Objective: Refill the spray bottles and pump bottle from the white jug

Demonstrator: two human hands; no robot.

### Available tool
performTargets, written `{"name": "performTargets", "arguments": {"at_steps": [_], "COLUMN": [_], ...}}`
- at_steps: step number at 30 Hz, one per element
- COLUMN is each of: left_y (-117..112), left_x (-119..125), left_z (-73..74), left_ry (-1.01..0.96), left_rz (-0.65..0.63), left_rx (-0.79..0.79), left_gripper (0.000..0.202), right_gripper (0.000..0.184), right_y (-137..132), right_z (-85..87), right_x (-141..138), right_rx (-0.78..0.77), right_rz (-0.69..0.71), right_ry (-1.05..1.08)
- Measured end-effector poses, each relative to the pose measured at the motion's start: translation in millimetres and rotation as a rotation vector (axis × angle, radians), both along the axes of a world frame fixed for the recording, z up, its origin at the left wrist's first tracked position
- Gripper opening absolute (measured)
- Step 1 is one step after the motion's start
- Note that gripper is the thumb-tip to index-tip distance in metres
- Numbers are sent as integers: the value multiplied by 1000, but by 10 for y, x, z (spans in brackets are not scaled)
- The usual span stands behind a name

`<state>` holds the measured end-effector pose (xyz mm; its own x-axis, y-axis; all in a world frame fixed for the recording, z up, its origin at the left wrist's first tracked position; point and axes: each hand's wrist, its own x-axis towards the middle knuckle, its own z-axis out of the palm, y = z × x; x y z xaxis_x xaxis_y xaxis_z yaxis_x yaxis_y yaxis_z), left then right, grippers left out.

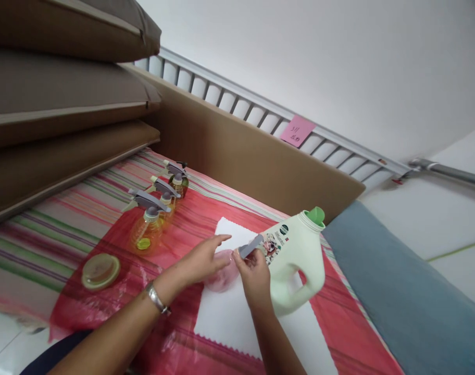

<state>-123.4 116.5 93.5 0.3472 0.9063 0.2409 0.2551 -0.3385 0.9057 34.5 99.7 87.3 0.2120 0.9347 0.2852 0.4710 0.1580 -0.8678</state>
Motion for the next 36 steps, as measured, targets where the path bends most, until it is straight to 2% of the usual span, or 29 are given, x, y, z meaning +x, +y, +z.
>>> {"name": "performTargets", "arguments": {"at_steps": [4,7,9,13,18,23,31,36], "left_y": [-59,-90,-82,-34,-20,-34,-4,-9], "left_x": [137,237,257,222,200,224,219,219], "left_z": [319,419,414,359,358,376,365,389], "left_ry": [-51,53,100,87,54,96,159,158], "left_rz": [146,219,234,213,205,191,158,133], "left_rx": [140,211,221,203,200,237,251,247], "left_gripper": [35,26,19,18,18,17,19,20], "right_gripper": [21,18,16,14,21,18,20,25], "right_y": [-38,-61,-63,-60,-101,-93,-67,-110], "right_z": [52,80,81,58,106,155,54,39], "right_x": [-97,-165,-193,-201,-108,-23,-82,-85], "right_rx": [27,67,88,107,128,132,114,128], "right_rz": [1,4,-9,-13,128,233,140,174], "right_ry": [-55,-76,-73,-39,-2,22,118,149]}}
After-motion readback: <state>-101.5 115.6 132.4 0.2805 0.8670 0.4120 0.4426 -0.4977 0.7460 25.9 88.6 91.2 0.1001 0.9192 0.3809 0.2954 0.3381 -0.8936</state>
